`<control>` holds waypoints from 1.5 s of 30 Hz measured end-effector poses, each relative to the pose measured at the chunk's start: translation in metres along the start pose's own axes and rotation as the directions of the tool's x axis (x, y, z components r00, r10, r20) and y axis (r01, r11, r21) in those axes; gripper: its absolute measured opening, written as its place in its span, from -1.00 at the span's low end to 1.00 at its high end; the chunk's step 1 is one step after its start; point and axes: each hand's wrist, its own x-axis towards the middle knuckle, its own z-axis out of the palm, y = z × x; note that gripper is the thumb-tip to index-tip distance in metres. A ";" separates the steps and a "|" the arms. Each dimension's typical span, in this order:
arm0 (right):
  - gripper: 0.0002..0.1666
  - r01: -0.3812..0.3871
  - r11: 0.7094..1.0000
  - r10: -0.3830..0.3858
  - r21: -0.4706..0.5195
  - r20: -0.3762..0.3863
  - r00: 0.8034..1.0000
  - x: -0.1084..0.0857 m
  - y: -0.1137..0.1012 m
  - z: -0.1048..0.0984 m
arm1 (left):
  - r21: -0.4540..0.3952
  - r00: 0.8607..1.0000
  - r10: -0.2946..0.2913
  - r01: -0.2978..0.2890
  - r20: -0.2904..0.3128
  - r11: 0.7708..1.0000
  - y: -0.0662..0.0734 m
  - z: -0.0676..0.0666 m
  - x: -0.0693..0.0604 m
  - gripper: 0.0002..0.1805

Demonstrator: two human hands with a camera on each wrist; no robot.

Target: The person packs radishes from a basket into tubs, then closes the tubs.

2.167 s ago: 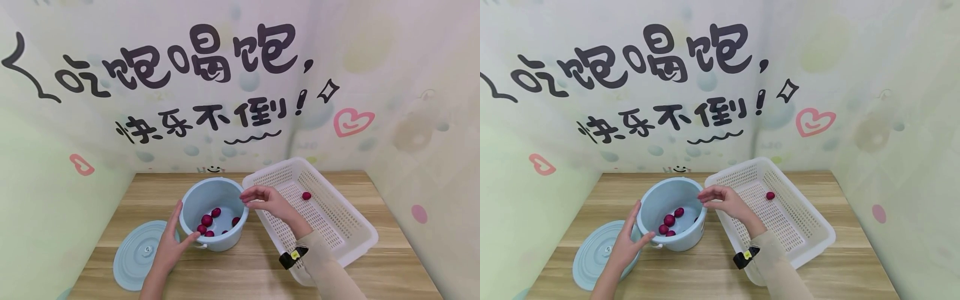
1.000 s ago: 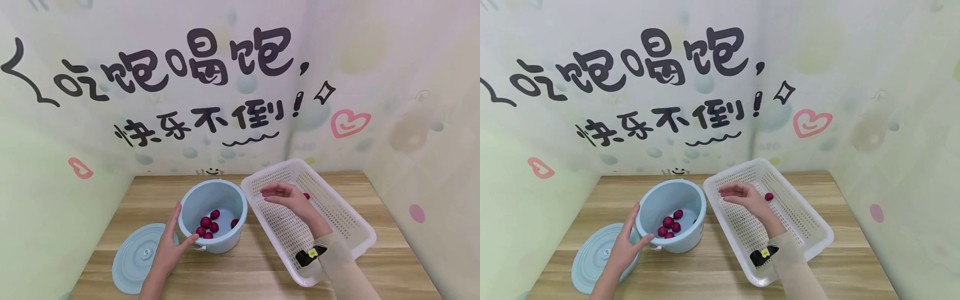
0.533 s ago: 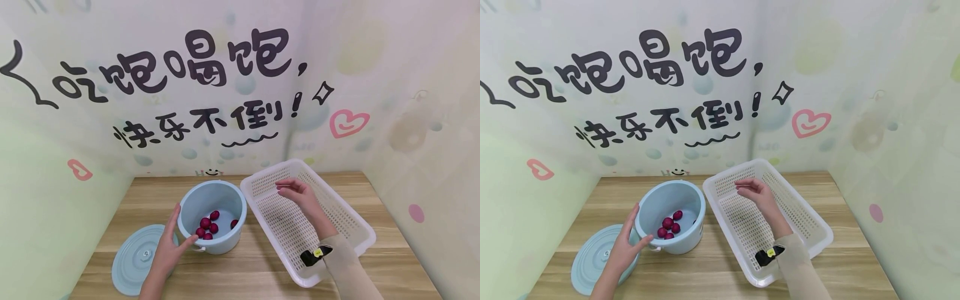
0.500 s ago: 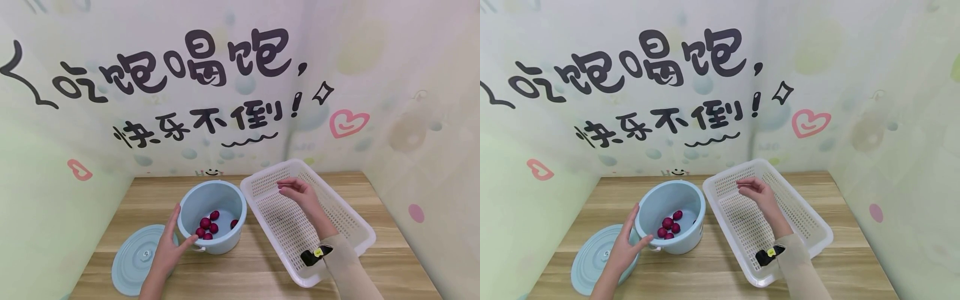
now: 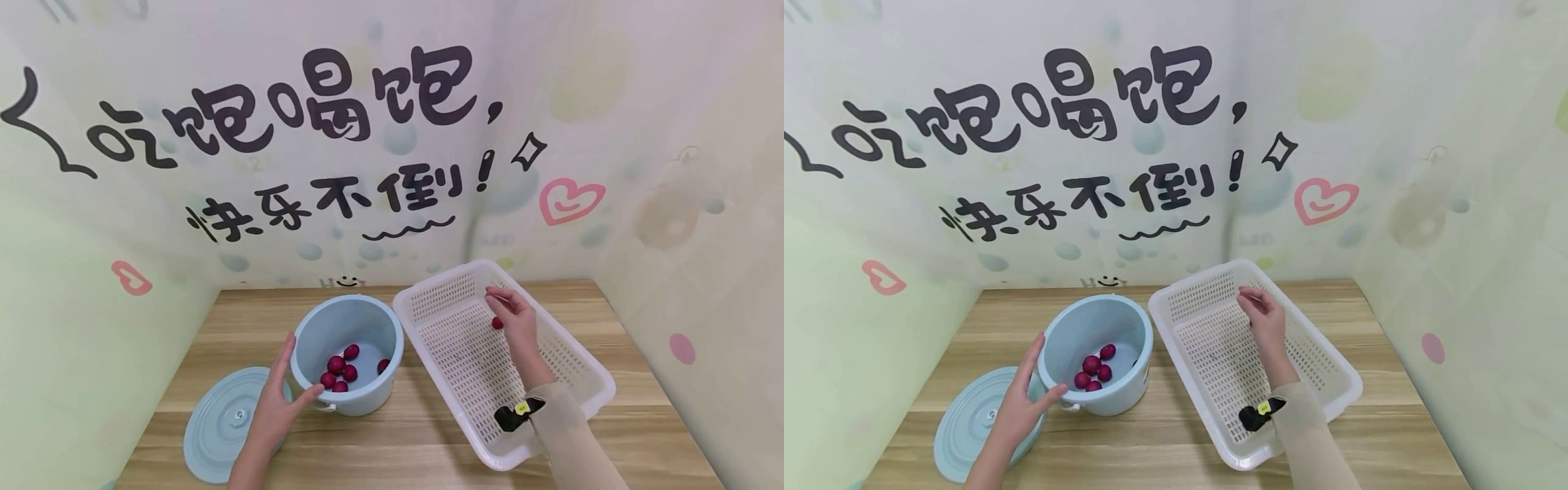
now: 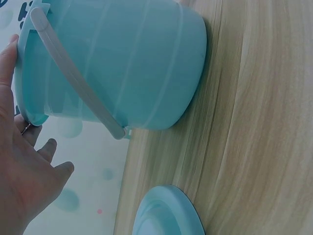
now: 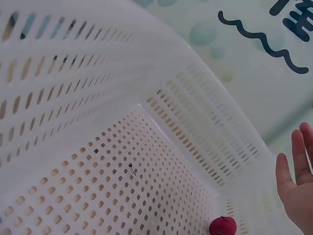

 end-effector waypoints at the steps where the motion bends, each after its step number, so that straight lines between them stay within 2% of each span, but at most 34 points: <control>1: -0.63 0.005 1.000 -0.005 0.006 -0.019 1.000 0.002 0.001 -0.001 | 0.000 1.000 0.001 -0.001 -0.001 1.000 0.000 0.000 0.000 0.07; 4: -0.71 0.000 1.000 0.002 0.028 -0.071 0.997 0.007 0.006 -0.002 | -0.001 1.000 0.007 -0.007 -0.005 1.000 0.000 0.000 0.000 0.07; 8: -0.71 -0.061 0.998 0.060 0.000 -0.111 0.992 0.013 0.011 -0.006 | 0.000 1.000 0.006 -0.006 -0.006 1.000 0.000 0.000 0.001 0.08; 15: -0.54 -0.195 0.973 0.179 -0.120 -0.132 0.975 0.019 0.021 -0.009 | 0.005 1.000 0.011 -0.011 -0.007 1.000 0.001 0.000 0.001 0.08; 22: -0.53 -0.245 0.946 0.221 -0.214 -0.130 0.967 0.021 0.035 -0.014 | 0.010 0.999 0.030 -0.030 -0.013 0.999 -0.003 0.001 0.000 0.08; 28: -0.54 -0.331 0.893 0.315 -0.304 -0.103 0.944 0.021 0.042 -0.015 | -0.001 0.999 0.036 -0.036 -0.010 0.999 -0.001 0.000 -0.001 0.08; 36: -0.58 -0.293 0.825 0.335 -0.483 0.002 0.942 0.018 0.051 -0.015 | 0.001 0.999 0.033 -0.033 -0.007 0.999 0.000 0.000 -0.002 0.08; 38: -0.58 -0.299 0.823 0.347 -0.483 0.010 0.938 0.017 0.050 -0.014 | -0.001 0.999 0.036 -0.036 -0.008 0.999 0.000 0.000 -0.002 0.08; 45: -0.59 -0.364 0.798 0.426 -0.480 0.022 0.904 0.014 0.049 -0.015 | 0.004 1.000 0.026 -0.025 -0.008 1.000 0.001 0.000 -0.002 0.07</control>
